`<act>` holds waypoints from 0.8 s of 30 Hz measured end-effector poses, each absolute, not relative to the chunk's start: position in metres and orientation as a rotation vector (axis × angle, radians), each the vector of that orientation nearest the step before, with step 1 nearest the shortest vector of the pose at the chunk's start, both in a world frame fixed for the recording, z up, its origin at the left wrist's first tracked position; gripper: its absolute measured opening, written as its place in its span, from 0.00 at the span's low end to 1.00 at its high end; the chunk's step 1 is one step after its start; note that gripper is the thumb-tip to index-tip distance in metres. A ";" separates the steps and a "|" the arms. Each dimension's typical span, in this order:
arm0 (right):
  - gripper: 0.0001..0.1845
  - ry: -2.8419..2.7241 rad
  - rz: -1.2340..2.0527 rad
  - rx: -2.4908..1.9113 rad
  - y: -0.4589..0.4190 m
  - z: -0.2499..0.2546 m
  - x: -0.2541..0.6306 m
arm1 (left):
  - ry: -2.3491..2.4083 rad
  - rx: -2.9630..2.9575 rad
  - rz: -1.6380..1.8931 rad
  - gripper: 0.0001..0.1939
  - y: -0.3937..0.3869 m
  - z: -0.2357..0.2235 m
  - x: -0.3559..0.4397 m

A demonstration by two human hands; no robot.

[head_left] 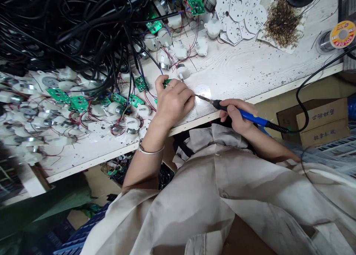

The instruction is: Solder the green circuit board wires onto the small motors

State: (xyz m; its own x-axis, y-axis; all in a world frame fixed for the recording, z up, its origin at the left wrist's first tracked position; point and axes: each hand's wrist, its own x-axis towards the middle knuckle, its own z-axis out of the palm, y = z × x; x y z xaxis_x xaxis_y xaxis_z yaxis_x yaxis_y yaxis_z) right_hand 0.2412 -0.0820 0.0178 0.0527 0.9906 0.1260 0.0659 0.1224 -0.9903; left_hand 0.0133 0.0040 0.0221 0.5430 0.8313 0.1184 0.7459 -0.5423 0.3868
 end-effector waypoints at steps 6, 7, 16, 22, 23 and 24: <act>0.14 -1.064 1.053 -1.197 -0.080 0.018 0.237 | 1.292 2.525 0.491 0.09 0.004 0.019 0.013; 0.14 -1.033 1.043 -1.200 -0.081 0.017 0.236 | 1.287 2.529 0.500 0.10 0.004 0.018 0.012; 0.13 -1.326 0.855 -1.213 -0.083 0.021 0.236 | 1.283 2.557 0.529 0.11 0.003 0.013 0.014; 0.21 -1.653 0.659 -1.148 -0.074 0.014 0.232 | 1.205 2.588 0.587 0.13 -0.003 0.049 -0.018; 0.21 -1.697 0.635 -1.164 -0.073 0.012 0.231 | 1.215 2.606 0.611 0.14 -0.004 0.055 -0.028; 0.21 -1.740 0.604 -1.183 -0.072 0.011 0.231 | 1.246 2.629 0.630 0.14 -0.005 0.058 -0.036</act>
